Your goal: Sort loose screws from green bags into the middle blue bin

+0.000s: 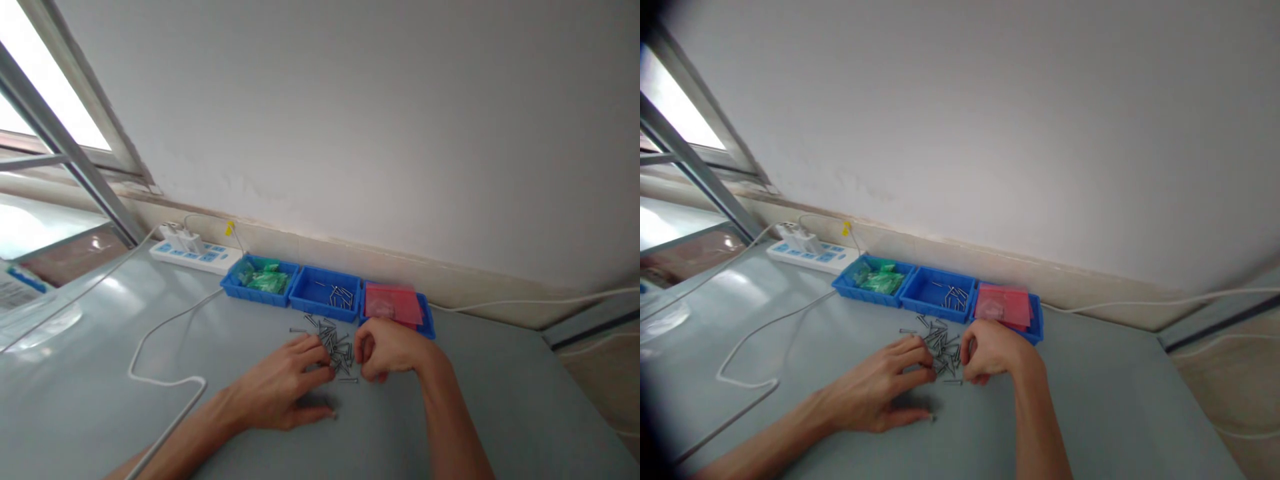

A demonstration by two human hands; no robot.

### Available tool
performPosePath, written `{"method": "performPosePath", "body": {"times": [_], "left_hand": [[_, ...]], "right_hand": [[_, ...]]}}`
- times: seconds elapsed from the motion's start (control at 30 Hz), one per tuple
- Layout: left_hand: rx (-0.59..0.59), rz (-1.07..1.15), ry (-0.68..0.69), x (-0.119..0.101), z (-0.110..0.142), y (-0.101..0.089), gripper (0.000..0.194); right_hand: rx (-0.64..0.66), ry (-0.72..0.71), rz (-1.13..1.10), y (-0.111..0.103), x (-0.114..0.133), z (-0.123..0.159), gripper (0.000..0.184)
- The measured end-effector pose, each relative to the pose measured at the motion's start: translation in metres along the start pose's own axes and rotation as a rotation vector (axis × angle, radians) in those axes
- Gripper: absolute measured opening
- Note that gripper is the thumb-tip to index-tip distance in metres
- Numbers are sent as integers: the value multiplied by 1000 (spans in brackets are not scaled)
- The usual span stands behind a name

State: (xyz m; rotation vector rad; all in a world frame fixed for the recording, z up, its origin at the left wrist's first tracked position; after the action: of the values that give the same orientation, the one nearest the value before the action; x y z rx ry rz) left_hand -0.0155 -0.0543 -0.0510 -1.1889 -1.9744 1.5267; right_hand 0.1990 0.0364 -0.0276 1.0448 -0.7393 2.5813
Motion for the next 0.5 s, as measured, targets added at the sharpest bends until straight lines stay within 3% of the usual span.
{"method": "performPosePath", "body": {"times": [0.23,0.5], "left_hand": [[-14,-64,42,1,-3,6,13],[-86,-89,62,-3,-8,11,20]], "right_hand": [[14,31,22,-3,-2,2,18],[44,90,129,11,11,-9,20]]}}
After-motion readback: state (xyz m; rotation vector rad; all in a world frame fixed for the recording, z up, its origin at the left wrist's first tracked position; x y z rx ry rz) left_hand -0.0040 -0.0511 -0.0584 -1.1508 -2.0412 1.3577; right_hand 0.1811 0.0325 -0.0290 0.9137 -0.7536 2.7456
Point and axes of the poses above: each hand's wrist, its own z-axis away from the middle knuckle, its own y-axis out of the palm, x = y × z, the point moved 1 cm from there along -z, towards the middle knuckle, and after that the axes turned 2 degrees about -z, right-handed, at the moved point
